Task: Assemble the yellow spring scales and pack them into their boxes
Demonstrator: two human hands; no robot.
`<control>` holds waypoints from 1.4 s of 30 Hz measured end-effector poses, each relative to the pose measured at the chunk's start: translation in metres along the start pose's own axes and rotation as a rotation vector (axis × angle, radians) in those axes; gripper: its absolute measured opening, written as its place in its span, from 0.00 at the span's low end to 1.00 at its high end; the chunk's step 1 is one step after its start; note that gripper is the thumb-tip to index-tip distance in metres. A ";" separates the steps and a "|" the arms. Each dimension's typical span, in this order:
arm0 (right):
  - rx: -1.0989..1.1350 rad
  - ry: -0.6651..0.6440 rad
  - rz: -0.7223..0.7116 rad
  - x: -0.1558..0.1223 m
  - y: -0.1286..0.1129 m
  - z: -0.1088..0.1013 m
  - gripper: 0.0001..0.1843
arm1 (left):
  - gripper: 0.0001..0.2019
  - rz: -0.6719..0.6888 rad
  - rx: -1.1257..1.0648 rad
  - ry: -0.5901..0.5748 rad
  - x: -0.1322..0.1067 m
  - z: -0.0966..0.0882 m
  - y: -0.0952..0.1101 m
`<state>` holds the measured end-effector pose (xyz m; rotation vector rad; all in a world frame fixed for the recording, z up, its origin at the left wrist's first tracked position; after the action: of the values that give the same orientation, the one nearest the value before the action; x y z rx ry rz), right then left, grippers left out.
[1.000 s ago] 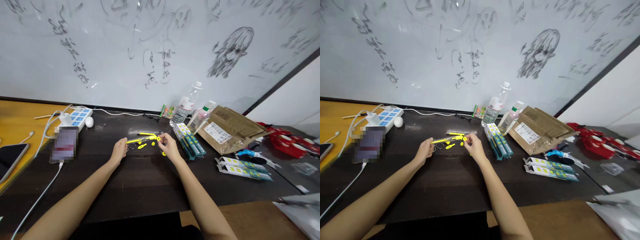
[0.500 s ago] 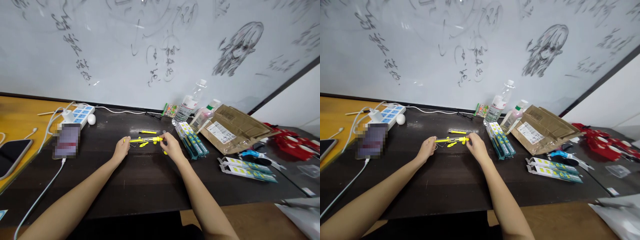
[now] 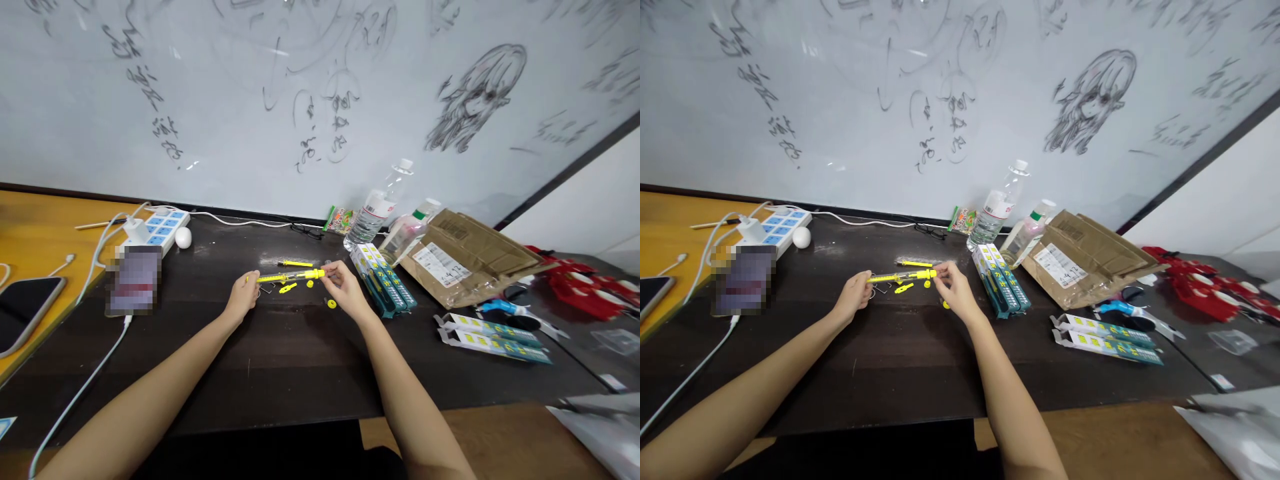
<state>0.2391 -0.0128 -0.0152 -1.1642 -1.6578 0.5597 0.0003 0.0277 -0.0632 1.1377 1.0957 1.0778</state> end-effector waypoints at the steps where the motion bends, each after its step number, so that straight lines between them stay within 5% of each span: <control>1: 0.039 0.004 0.026 0.000 0.002 -0.001 0.10 | 0.15 -0.002 -0.010 -0.010 0.000 0.000 0.000; 10: 0.300 -0.041 0.140 0.003 0.018 -0.002 0.15 | 0.15 -0.004 -0.041 -0.052 0.001 0.002 0.000; 42: 0.288 -0.033 0.179 0.002 0.010 0.002 0.17 | 0.16 -0.006 -0.055 -0.063 -0.002 0.005 -0.003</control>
<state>0.2411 -0.0061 -0.0229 -1.0989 -1.4508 0.9038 0.0057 0.0250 -0.0651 1.1171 1.0140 1.0546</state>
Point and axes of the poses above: each hand's wrist, its own x-axis towards the middle knuckle, its own z-axis out of the palm, y = z × x, the point moved 4 cm from there along x, towards the middle knuckle, and after that the axes turned 2 degrees about x, right-handed, at the moved point
